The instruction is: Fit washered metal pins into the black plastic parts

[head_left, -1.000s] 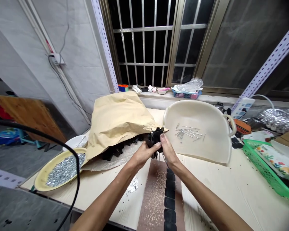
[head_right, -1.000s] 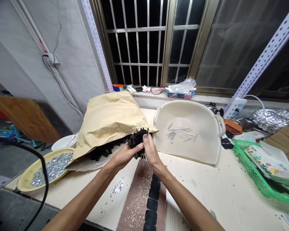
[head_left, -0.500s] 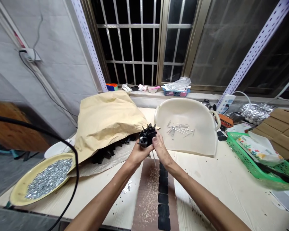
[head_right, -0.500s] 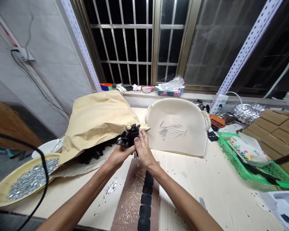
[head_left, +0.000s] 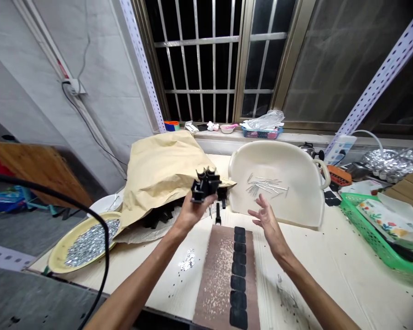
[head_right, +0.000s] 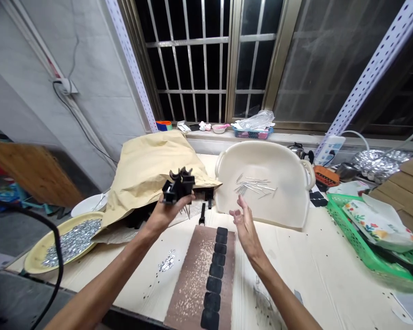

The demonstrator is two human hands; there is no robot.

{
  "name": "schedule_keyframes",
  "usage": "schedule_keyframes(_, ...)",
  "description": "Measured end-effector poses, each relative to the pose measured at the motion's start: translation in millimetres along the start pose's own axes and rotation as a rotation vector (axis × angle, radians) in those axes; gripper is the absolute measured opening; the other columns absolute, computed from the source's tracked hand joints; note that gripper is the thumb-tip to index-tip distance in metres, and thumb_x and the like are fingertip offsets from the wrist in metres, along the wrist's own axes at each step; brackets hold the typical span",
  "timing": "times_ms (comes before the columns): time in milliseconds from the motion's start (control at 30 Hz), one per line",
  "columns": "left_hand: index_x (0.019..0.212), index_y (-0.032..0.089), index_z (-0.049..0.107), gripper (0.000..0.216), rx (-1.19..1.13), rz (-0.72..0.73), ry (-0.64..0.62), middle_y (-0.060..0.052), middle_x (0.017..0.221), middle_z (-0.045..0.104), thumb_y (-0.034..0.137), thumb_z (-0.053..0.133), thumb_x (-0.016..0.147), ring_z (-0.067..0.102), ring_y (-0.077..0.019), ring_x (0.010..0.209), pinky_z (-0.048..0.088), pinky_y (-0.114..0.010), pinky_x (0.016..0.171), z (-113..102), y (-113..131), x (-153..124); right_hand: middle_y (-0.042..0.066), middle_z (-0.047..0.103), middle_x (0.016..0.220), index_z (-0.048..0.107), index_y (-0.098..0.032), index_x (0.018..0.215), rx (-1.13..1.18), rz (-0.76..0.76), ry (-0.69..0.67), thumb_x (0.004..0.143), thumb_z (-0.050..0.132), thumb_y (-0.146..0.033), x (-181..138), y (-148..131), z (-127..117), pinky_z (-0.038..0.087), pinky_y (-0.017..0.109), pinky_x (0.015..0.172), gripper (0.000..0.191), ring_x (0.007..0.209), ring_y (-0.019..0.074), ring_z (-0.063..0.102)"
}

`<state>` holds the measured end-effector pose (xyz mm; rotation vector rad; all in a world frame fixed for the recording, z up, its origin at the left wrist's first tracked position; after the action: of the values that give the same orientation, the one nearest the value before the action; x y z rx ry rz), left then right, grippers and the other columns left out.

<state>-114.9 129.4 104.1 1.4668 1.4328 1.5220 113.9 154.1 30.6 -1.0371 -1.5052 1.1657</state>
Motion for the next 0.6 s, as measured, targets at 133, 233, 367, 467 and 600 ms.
schedule_keyframes(133,0.072,0.013,0.063,0.022,-0.029,-0.129,-0.04,-0.005,0.071,0.065,0.035,0.065,0.072,0.06,-0.0187,0.071,0.046,-0.03,0.069,-3,-21,1,0.014,0.035,0.14,0.031,-0.029,0.139,-0.034,0.001,0.033,0.087,0.044,-0.056,-6,3,-8,0.052,0.04,0.082,0.061,0.1,0.0232,0.061)
schedule_keyframes(233,0.08,0.015,0.062,0.018,0.104,-0.04,-0.132,-0.004,0.076,0.065,0.028,0.066,0.069,0.059,-0.019,0.072,0.045,-0.029,0.068,11,-23,7,0.014,0.037,0.139,0.038,-0.026,0.135,-0.037,0.0,0.053,0.085,0.05,-0.054,-11,5,-11,0.054,0.038,0.077,0.058,0.093,0.0217,0.064)
schedule_keyframes(367,0.094,0.019,0.063,0.024,0.327,0.254,-0.357,-0.005,0.094,0.067,0.014,0.058,0.071,0.06,-0.022,0.09,0.043,-0.028,0.079,59,-20,16,0.013,0.041,0.136,0.044,-0.023,0.129,-0.017,0.004,0.151,0.084,0.051,-0.053,-21,7,-32,0.055,0.035,0.071,0.055,0.085,0.0195,0.066)
schedule_keyframes(467,0.103,0.018,0.06,0.035,0.52,0.354,-0.525,-0.008,0.102,0.066,0.006,0.051,0.072,0.059,-0.023,0.096,0.043,-0.029,0.082,105,-36,18,0.012,0.045,0.133,0.047,-0.022,0.125,-0.05,-0.003,0.264,0.083,0.053,-0.052,-32,9,-57,0.055,0.034,0.069,0.051,0.081,0.0181,0.066)
schedule_keyframes(600,0.101,0.015,0.059,0.033,0.757,0.361,-0.667,-0.01,0.096,0.065,0.005,0.053,0.07,0.059,-0.0242,0.092,0.043,-0.031,0.08,163,-61,13,0.012,0.049,0.129,0.05,-0.021,0.119,-0.11,0.008,0.396,0.083,0.053,-0.051,-47,19,-90,0.055,0.034,0.065,0.047,0.076,0.0173,0.065)
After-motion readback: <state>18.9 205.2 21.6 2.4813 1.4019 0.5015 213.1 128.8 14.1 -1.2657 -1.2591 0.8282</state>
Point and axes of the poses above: each hand's wrist, its own x-axis towards the middle knuckle, its own z-axis out of the palm, y = z × x, the point moved 5 cm from there along x, towards the middle knuckle
